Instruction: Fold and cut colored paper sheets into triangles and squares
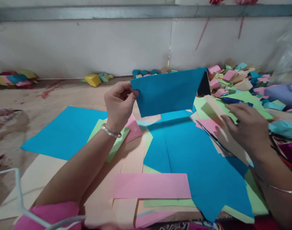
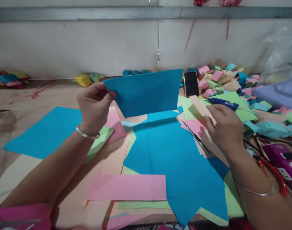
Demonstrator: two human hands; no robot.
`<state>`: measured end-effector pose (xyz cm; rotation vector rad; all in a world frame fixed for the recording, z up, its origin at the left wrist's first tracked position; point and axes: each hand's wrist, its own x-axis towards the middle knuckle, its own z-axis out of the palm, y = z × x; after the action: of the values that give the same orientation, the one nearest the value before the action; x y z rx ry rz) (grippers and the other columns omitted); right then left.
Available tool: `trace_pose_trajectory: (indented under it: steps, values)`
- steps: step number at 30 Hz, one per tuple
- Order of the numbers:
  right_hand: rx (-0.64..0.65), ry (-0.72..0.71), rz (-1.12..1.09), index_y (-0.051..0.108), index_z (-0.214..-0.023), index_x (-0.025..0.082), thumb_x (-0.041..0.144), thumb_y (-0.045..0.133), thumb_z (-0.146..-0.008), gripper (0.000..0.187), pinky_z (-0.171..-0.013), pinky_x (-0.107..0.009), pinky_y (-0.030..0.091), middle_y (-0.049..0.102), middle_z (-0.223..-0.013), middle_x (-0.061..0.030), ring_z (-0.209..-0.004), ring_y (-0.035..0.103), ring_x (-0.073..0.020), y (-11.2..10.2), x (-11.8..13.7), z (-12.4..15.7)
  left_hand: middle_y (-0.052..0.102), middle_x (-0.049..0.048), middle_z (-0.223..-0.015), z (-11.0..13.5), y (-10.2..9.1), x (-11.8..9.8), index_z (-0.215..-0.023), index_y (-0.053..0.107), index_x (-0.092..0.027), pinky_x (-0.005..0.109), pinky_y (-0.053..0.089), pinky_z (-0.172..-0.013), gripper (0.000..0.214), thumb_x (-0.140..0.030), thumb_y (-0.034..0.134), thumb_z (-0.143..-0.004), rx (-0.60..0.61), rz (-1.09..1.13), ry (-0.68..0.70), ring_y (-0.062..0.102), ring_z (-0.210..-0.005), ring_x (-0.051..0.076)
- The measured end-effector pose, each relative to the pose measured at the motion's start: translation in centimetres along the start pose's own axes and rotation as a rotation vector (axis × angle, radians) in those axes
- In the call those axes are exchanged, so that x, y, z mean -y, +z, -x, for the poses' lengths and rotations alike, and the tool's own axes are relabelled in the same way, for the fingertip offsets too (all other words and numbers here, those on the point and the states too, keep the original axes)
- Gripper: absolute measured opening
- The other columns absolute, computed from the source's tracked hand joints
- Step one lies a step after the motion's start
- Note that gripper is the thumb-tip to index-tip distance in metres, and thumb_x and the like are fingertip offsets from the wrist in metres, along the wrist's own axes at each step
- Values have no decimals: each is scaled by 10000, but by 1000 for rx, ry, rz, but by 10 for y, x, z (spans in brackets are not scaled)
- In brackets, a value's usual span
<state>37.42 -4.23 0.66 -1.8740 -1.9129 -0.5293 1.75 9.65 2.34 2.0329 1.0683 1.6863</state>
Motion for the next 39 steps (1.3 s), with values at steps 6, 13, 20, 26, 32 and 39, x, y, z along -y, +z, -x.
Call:
trace_pose_trajectory:
  steps: [6,13,20,26,32,39]
  values:
    - [-189,-318,-56,253,-1530,214,353,640,-873,775,-1051,-581,372,368,-1513,-199,-1369,362,-431,-24,38,3,668,32,-864,26,-9,-78,-947,693,-229,272,534,-682,172,-116,581,-883,266,-212,665,640,-765,141]
    - [133,-768,-65,682,-1040,137,74,470,-919,253,-845,-441,496,706,-1080,-150,-1009,639,-290,-6,66,22,625,60,-731,91,-24,-124,-862,637,-129,309,507,-546,168,-159,484,-923,914,-245,754,584,-636,166]
    - [322,-901,-404,673,-1048,157,103,450,-931,257,-806,-399,531,708,-1072,-136,-988,646,-253,-9,93,48,578,49,-724,146,-29,-128,-1024,590,-94,290,474,-481,202,-187,419,-970,863,-338,494,534,-599,163]
    - [481,-768,-614,690,-1003,185,71,405,-914,320,-687,-289,572,737,-994,-97,-854,701,-183,-3,88,34,596,53,-747,166,-44,-115,-972,593,-138,325,471,-518,185,-84,430,-905,770,-487,276,551,-647,200]
    - [528,-721,-617,708,-945,190,83,394,-920,332,-690,-279,591,747,-997,-87,-846,719,-177,-3,92,29,637,64,-802,171,-52,-100,-925,595,-174,339,503,-643,150,-104,466,-896,762,-493,152,591,-760,204]
    - [104,-690,-389,713,-1038,159,76,501,-910,260,-807,-458,580,700,-1159,-168,-998,688,-292,2,91,37,691,79,-872,163,-51,-118,-946,603,-155,332,515,-721,177,-118,430,-949,705,-391,486,629,-855,193]
